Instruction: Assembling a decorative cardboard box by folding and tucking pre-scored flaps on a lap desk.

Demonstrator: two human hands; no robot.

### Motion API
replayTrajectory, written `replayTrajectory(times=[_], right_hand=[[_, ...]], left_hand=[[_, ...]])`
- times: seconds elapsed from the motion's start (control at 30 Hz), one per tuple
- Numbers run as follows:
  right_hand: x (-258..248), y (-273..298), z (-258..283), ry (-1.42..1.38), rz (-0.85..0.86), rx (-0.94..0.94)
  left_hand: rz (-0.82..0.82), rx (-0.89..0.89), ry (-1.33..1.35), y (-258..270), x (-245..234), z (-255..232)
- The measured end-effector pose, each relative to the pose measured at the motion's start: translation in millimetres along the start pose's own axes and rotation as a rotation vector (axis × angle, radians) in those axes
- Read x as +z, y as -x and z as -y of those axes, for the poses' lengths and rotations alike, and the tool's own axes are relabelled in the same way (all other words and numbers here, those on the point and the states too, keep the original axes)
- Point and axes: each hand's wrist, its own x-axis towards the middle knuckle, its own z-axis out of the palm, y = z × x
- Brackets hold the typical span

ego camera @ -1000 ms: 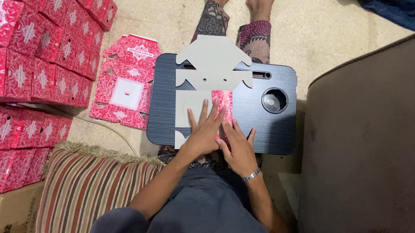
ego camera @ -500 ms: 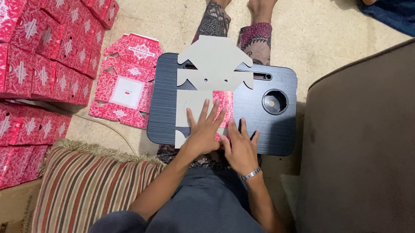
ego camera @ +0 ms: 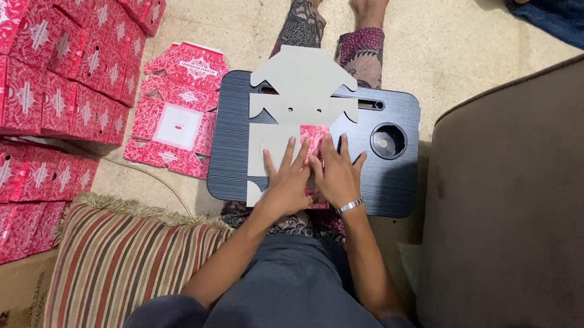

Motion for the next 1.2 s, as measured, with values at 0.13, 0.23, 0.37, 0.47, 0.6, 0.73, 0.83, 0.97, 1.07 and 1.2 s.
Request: replayTrajectory(times=[0.13, 0.23, 0.37, 0.47, 0.6, 0.73, 0.83, 0.97, 1.07, 1.2], right_hand=[[5, -17, -2, 0.03, -0.035, -0.004], [3, -21, 1, 0.036, -0.052, -0.015], [14, -18, -6, 0.063, -0.039, -0.019], [21, -13, -14, 0.086, -0.034, -0.065], [9, 5, -9, 0.052, 0.007, -0.105], [15, 18, -17, 0.151, 0.005, -0.153], [21, 20, -21, 0.176, -0.007, -0.163], [20, 21, -24, 0.075, -0.016, -0.165], [24, 20, -29, 0.047, -0.028, -0.181], [28, 18, -42, -0.081, -0.028, -0.249]], left_hand=[[0.005, -0.012, 0.004, 4, -14, -8], [0.005, -0.016, 0.028, 5, -17, -10], [0.007, -0.014, 0.033, 4, -14, -9], [-0.003, 0.005, 0.046, 6, -12, -6], [0.021, 0.046, 0.158, 18, -18, -7], [0.008, 0.023, 0.2, 22, -16, -2], [0.084, 0.054, 0.158, 28, -21, -7], [0.077, 0.072, 0.085, 35, -4, -19], [-0.131, 0.109, 0.092, 35, 25, -4], [-0.438, 0.169, 0.167, 23, 43, 17]])
